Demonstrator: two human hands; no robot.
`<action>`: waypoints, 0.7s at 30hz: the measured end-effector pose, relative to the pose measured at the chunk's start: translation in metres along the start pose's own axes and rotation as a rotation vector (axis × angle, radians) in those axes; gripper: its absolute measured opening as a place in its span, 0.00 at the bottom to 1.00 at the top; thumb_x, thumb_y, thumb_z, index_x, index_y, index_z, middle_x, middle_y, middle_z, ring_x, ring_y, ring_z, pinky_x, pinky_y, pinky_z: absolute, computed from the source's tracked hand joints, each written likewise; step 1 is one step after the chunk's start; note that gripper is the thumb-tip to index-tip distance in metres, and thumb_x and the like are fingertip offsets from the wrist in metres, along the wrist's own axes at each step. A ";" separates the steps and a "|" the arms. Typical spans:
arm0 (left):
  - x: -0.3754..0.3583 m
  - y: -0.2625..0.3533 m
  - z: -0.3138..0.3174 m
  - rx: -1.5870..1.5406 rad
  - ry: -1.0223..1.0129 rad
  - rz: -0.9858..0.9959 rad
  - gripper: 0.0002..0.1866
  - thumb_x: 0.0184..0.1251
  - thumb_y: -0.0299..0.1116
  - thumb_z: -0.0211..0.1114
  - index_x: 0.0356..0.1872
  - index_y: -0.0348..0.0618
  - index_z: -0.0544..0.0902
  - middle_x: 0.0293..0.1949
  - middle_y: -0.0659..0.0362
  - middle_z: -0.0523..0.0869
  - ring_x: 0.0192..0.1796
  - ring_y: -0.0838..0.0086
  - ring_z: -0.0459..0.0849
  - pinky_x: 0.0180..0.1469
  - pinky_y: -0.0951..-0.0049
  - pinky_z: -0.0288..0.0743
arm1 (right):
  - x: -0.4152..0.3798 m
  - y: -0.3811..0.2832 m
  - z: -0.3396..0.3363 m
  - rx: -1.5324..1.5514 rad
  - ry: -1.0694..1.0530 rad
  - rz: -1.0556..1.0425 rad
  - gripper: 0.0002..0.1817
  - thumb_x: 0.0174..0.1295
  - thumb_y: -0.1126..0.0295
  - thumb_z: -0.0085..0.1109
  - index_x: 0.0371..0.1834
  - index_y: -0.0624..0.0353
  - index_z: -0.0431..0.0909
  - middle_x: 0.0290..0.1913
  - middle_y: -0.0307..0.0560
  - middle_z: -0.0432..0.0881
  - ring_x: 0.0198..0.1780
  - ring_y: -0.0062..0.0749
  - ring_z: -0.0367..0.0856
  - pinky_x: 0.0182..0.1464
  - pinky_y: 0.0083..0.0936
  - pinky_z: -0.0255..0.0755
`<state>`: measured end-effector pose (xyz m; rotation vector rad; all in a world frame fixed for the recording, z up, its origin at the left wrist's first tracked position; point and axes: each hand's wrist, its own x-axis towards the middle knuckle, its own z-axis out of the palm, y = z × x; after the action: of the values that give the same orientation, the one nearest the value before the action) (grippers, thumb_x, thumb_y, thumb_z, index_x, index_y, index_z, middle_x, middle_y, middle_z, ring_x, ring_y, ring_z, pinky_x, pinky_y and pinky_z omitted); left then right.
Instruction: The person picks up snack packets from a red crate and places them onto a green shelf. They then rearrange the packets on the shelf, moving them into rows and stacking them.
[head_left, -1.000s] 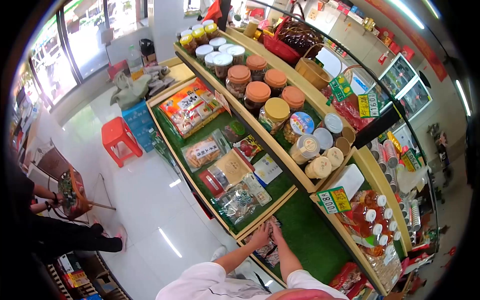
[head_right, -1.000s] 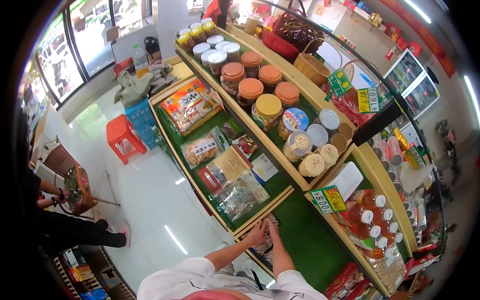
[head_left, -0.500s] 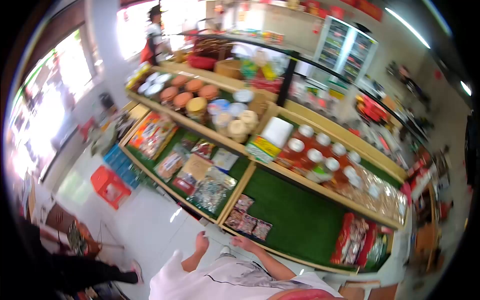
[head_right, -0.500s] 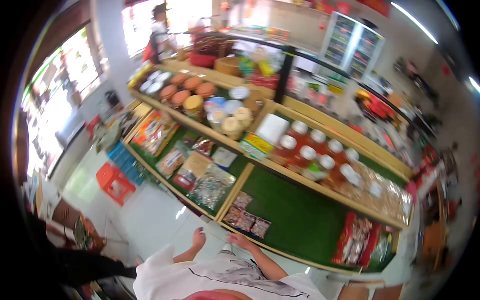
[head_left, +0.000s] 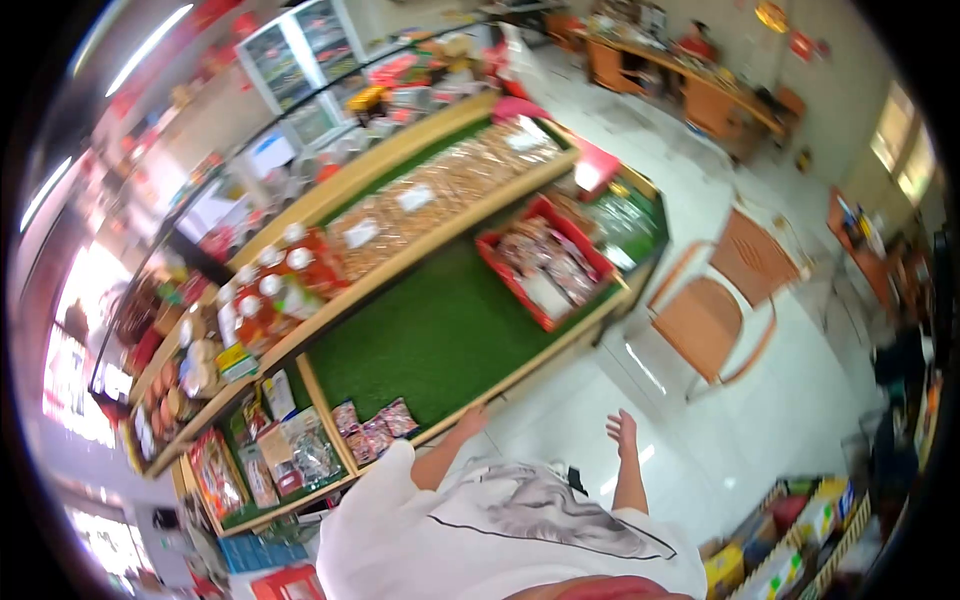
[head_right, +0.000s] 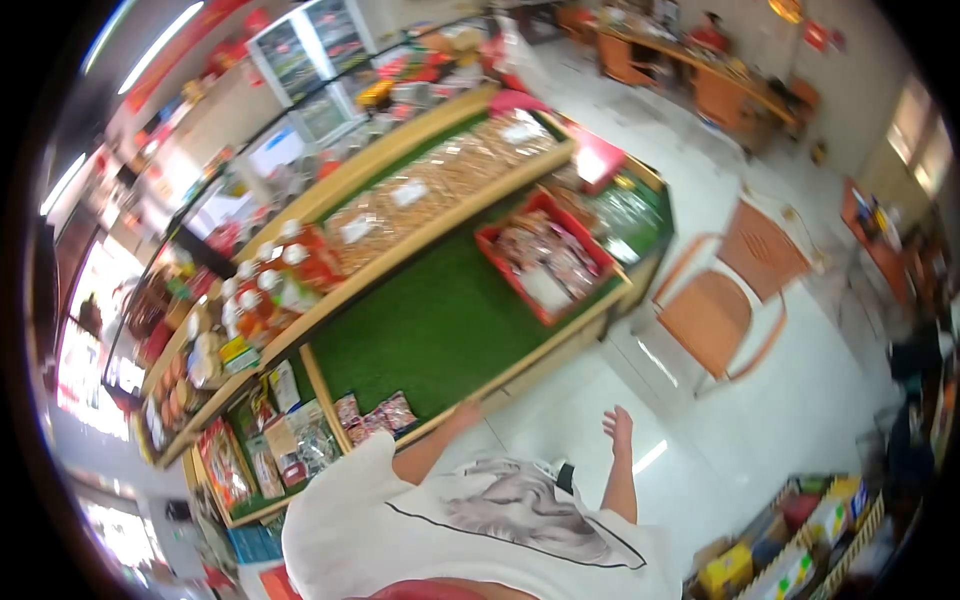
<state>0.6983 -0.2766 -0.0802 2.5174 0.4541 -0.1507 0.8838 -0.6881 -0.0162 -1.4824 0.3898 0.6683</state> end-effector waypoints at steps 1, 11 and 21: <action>0.030 0.033 0.006 -0.245 -0.065 -0.068 0.17 0.64 0.38 0.52 0.44 0.35 0.78 0.44 0.39 0.81 0.49 0.47 0.78 0.52 0.54 0.72 | 0.000 0.003 -0.017 0.023 0.034 0.011 0.31 0.66 0.49 0.44 0.67 0.53 0.61 0.54 0.53 0.80 0.47 0.44 0.81 0.48 0.38 0.74; 0.123 0.217 0.016 -0.409 -0.220 0.093 0.21 0.62 0.36 0.60 0.55 0.38 0.75 0.54 0.45 0.78 0.56 0.55 0.77 0.59 0.64 0.70 | -0.017 0.018 0.003 0.113 -0.135 0.320 0.29 0.65 0.53 0.48 0.64 0.60 0.64 0.52 0.55 0.80 0.46 0.42 0.82 0.45 0.34 0.77; 0.228 0.191 -0.025 -0.628 0.122 -0.181 0.16 0.65 0.31 0.59 0.52 0.39 0.77 0.49 0.50 0.83 0.48 0.64 0.83 0.51 0.70 0.75 | 0.111 -0.129 0.007 -0.085 -0.037 0.255 0.27 0.66 0.57 0.45 0.63 0.65 0.65 0.52 0.57 0.79 0.48 0.42 0.81 0.49 0.34 0.75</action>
<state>0.9791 -0.3458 -0.0074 1.8741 0.6614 0.0713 1.0483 -0.6571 0.0163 -1.5115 0.5332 0.9236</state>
